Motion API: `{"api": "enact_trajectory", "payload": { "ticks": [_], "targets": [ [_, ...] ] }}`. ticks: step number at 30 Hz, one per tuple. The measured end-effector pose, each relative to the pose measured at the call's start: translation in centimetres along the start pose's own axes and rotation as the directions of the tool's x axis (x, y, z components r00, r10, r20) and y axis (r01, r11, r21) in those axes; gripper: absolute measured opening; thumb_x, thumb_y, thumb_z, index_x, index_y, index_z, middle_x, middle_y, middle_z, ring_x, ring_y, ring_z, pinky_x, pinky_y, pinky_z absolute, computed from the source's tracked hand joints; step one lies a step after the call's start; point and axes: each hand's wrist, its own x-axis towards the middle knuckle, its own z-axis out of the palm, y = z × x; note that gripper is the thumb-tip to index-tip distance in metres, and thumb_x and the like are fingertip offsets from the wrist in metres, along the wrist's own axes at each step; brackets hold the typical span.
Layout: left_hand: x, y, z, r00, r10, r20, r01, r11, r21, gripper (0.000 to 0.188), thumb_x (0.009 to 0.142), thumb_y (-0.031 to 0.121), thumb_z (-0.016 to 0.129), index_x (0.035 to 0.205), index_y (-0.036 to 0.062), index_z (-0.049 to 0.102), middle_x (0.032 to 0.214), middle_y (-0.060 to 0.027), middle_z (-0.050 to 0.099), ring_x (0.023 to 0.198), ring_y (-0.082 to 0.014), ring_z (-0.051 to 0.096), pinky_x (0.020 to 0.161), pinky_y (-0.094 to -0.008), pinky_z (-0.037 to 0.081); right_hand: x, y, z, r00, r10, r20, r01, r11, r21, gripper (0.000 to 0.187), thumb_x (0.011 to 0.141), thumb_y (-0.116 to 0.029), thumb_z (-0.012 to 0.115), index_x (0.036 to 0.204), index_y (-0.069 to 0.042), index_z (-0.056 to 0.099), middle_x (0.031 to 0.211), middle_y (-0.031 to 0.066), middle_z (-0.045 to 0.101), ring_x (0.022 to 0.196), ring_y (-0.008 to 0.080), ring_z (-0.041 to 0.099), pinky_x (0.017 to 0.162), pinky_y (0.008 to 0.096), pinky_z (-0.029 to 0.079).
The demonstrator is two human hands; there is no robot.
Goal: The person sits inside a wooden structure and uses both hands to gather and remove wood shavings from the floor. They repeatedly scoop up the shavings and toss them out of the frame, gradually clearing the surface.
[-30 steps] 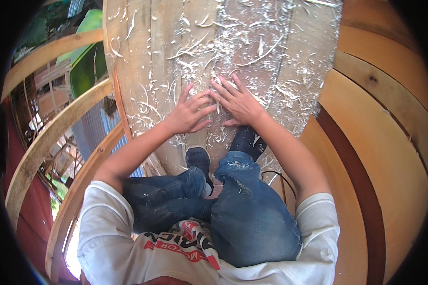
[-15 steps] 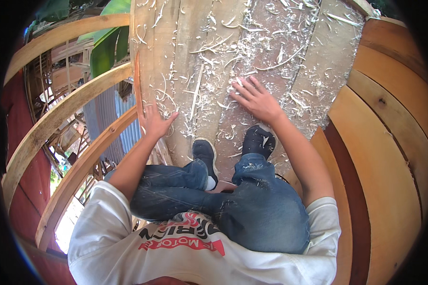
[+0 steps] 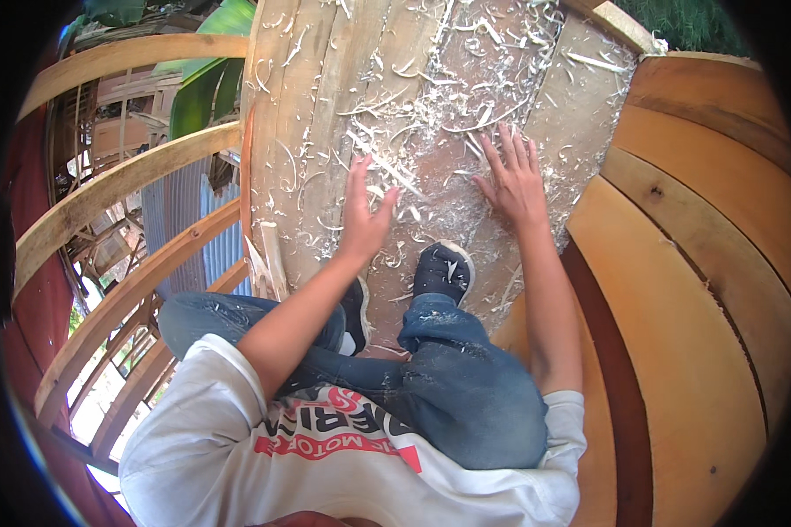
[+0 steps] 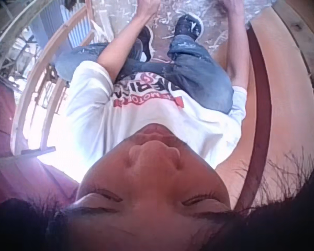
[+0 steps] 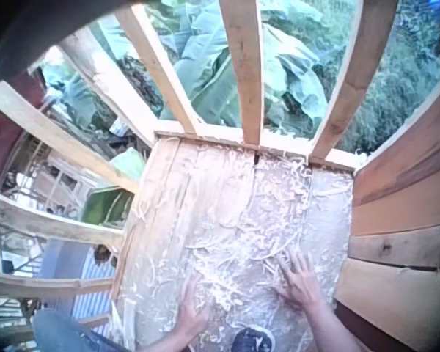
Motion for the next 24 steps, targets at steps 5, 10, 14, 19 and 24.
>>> {"api": "enact_trajectory", "payload": {
  "ticks": [5,10,14,19,24],
  "targets": [
    [3.3,-9.3,-3.8,0.888,-0.328,-0.322,0.381,0.917,0.117,0.083,0.093,0.053,0.055,0.149,-0.0025,0.027,0.155,-0.0294,0.023,0.144,-0.0434,0.023,0.118,-0.0504,0.018,0.7,0.0,-1.1,0.942,0.266,0.204,-0.250,0.963,-0.099,0.119,0.069,-0.085,0.056,0.158,-0.017,0.015,0.163,0.0163,0.012,0.151,0.0330,0.010,0.116,0.0644,0.009],
    [2.7,-11.3,1.8,0.645,-0.687,-0.334,0.708,0.702,-0.076,0.088,0.095,0.055,0.051,0.150,-0.0059,0.020,0.154,-0.0318,0.022,0.145,-0.0420,0.020,0.119,-0.0491,0.015,1.1,-2.1,0.5,0.958,0.244,0.151,-0.238,0.970,-0.056,0.122,0.071,-0.088,0.049,0.157,-0.010,0.013,0.163,0.0182,0.011,0.151,0.0355,0.008,0.116,0.0645,0.004],
    [2.0,-0.4,8.0,0.859,-0.512,-0.022,0.477,0.815,-0.330,0.079,0.100,0.050,0.043,0.153,-0.0009,0.015,0.156,-0.0312,0.019,0.148,-0.0403,0.016,0.120,-0.0467,0.016,0.5,-2.7,2.1,0.988,0.132,0.075,-0.136,0.989,0.054,0.121,0.073,-0.088,0.047,0.156,-0.007,0.014,0.163,0.0180,0.011,0.151,0.0336,0.010,0.117,0.0629,0.003],
    [3.2,3.7,4.8,0.994,-0.055,-0.095,0.031,0.972,-0.232,0.072,0.100,0.042,0.046,0.153,0.0020,0.018,0.156,-0.0272,0.022,0.147,-0.0386,0.020,0.120,-0.0452,0.016,1.5,-3.2,2.8,0.985,0.172,-0.019,-0.163,0.959,0.232,0.112,0.081,-0.079,0.049,0.154,0.000,0.015,0.161,0.0207,0.014,0.150,0.0339,0.012,0.119,0.0581,0.006],
    [6.7,-6.0,-1.8,0.923,-0.211,-0.322,0.317,0.890,0.327,0.075,0.099,0.046,0.047,0.154,0.0046,0.018,0.157,-0.0291,0.018,0.148,-0.0395,0.018,0.116,-0.0608,0.011,2.5,-0.2,0.5,0.868,0.492,-0.071,-0.485,0.869,0.093,0.102,0.087,-0.071,0.050,0.153,0.000,0.017,0.160,0.0227,0.015,0.150,0.0356,0.010,0.119,0.0574,0.005]
  ]
}}
